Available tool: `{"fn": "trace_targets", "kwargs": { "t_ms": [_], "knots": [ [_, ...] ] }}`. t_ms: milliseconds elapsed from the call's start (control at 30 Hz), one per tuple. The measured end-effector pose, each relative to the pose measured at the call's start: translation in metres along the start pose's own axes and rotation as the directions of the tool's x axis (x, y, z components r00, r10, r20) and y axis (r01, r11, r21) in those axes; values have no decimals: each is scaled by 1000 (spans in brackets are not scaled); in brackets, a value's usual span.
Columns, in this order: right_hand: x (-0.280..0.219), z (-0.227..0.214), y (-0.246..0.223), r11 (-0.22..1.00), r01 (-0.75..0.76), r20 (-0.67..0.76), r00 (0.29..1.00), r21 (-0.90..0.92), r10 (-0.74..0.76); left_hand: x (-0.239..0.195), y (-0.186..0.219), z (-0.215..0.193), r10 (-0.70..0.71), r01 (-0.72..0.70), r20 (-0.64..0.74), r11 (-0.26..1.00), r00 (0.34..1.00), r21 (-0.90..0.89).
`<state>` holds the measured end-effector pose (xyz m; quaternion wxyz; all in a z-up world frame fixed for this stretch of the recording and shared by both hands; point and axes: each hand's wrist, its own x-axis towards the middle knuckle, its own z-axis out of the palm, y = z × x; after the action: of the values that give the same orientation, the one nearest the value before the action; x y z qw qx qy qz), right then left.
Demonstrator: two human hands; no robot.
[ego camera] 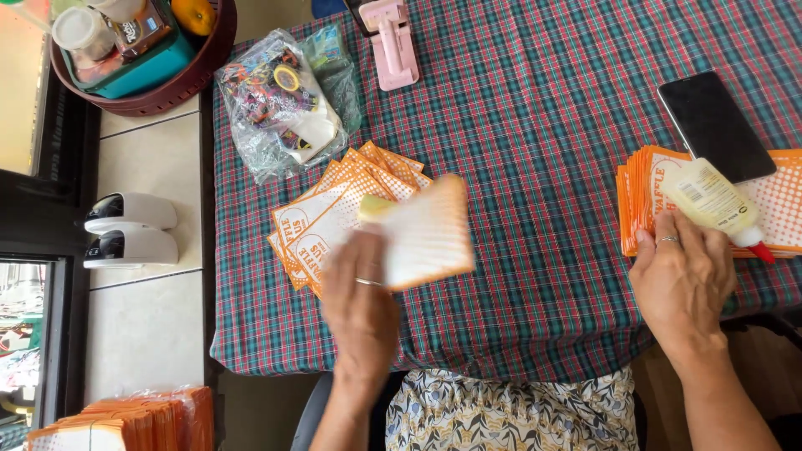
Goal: Applying glue to the edges of paper bags and folding them to seal and assemble them.
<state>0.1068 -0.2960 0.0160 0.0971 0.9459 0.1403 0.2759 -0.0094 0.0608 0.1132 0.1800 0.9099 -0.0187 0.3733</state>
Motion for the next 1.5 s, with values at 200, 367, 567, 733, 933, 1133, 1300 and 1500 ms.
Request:
{"fn": "trace_targets", "kwargs": {
  "t_ms": [200, 367, 567, 733, 933, 1133, 1300, 1500],
  "knots": [
    [8, -2, -11, 996, 57, -145, 988, 74, -46, -35, -102, 51, -398, 210, 282, 828, 873, 520],
    [10, -4, -8, 992, 78, -139, 988, 97, -65, -40, -93, 67, -393, 243, 329, 878, 859, 413],
    [7, -7, -8, 989, 113, -128, 987, 100, -100, -10, -75, 85, -53, -55, 424, 970, 904, 239],
    [4, -9, -7, 984, 119, -116, 988, 129, -105, -7, -76, 87, 115, -257, 462, 932, 879, 256],
    [5, -8, -9, 989, 111, -119, 988, 97, -99, 5, -59, 65, 227, -207, 231, 973, 946, -106],
    [6, -7, -11, 979, 78, -122, 991, 190, -56, 17, -83, 55, 145, -150, 66, 987, 987, 65],
    [10, -11, -13, 941, 131, -264, 963, 311, -46, -16, -120, 85, -110, 13, 434, 976, 894, 219],
    [16, -13, 3, 828, 66, -250, 964, 556, 92, 2, -60, 87, 31, -39, 273, 999, 962, 27]
  ]
}}
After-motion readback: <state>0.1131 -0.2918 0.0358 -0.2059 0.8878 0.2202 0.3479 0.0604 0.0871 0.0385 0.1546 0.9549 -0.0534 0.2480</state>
